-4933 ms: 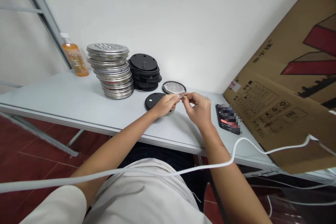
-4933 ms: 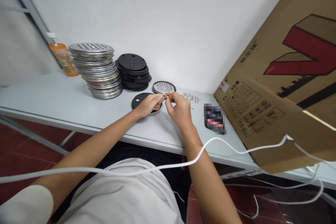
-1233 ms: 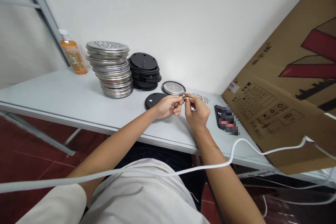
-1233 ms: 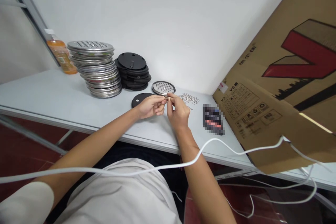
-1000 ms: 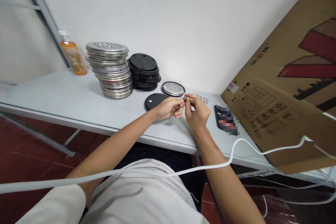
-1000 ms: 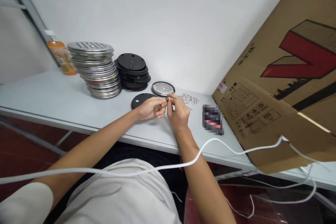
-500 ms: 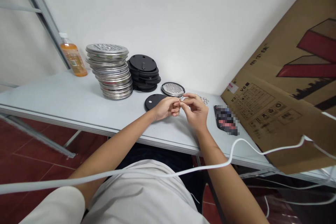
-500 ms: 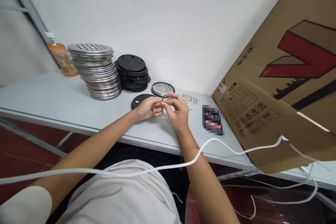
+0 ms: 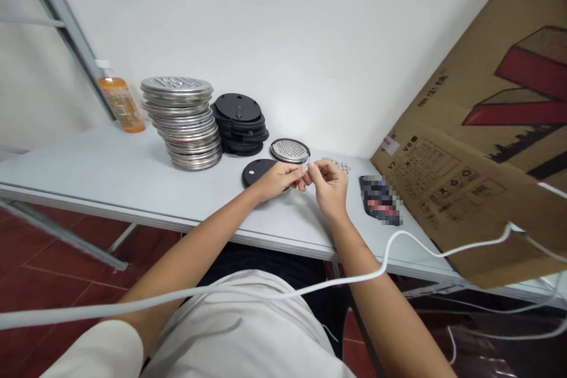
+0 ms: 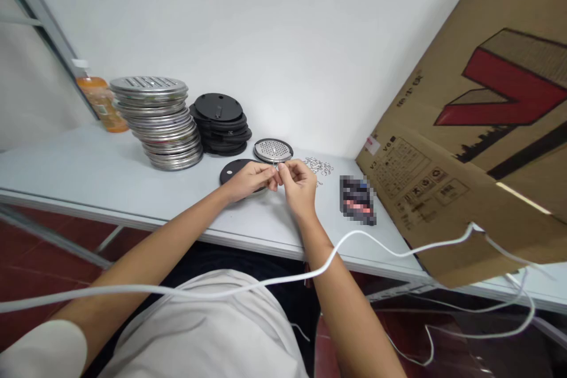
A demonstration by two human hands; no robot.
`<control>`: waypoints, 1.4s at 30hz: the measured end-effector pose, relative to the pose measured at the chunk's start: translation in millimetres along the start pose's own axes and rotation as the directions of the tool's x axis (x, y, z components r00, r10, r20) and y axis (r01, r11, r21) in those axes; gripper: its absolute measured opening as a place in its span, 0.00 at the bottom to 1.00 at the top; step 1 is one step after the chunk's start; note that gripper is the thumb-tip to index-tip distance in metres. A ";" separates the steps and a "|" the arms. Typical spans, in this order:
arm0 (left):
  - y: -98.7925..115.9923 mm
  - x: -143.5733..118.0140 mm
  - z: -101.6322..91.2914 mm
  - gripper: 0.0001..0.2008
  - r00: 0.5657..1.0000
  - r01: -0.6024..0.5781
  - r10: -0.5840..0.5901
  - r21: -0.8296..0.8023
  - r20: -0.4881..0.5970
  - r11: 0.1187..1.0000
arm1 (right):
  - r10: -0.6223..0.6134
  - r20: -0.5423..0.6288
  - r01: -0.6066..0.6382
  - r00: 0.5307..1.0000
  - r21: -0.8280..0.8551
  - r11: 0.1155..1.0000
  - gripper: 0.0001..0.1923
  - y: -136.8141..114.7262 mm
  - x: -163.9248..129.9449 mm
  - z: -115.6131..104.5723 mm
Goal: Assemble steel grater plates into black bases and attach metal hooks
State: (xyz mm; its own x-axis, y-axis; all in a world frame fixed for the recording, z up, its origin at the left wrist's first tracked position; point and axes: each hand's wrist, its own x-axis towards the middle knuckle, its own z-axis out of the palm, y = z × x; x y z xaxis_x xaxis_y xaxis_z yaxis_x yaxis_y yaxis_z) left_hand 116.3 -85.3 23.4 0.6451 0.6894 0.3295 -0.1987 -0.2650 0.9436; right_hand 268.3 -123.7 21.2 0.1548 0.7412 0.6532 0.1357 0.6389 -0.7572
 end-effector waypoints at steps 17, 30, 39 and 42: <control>-4.0 2.2 -0.5 0.22 0.985 -0.124 0.140 0.149 -0.103 0.981 | -0.346 0.192 0.396 0.918 -0.447 0.802 0.11 2.6 -4.4 -2.9; -10.1 -2.7 4.0 0.18 0.989 -0.031 0.051 0.147 -0.137 0.989 | -0.403 0.103 0.398 0.909 -0.500 0.769 0.06 11.5 -5.7 -4.5; -10.8 -2.3 5.1 0.17 0.988 -0.020 0.040 0.133 -0.150 0.991 | -0.450 0.093 0.426 0.888 -0.534 0.730 0.04 7.1 -5.6 -3.4; -10.2 -2.9 5.3 0.17 0.989 -0.001 0.022 0.136 -0.147 0.991 | -0.451 0.107 0.433 0.886 -0.540 0.722 0.03 8.5 -5.9 -5.0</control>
State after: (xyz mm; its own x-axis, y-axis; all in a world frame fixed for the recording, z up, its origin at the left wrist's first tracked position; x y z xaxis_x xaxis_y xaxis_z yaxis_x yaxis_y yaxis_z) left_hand 120.4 -88.2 12.7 0.5255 0.7750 0.3512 -0.0975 -0.3552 0.9297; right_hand 273.5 -123.6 10.9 -0.0291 0.3906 0.9201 0.6937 0.6707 -0.2627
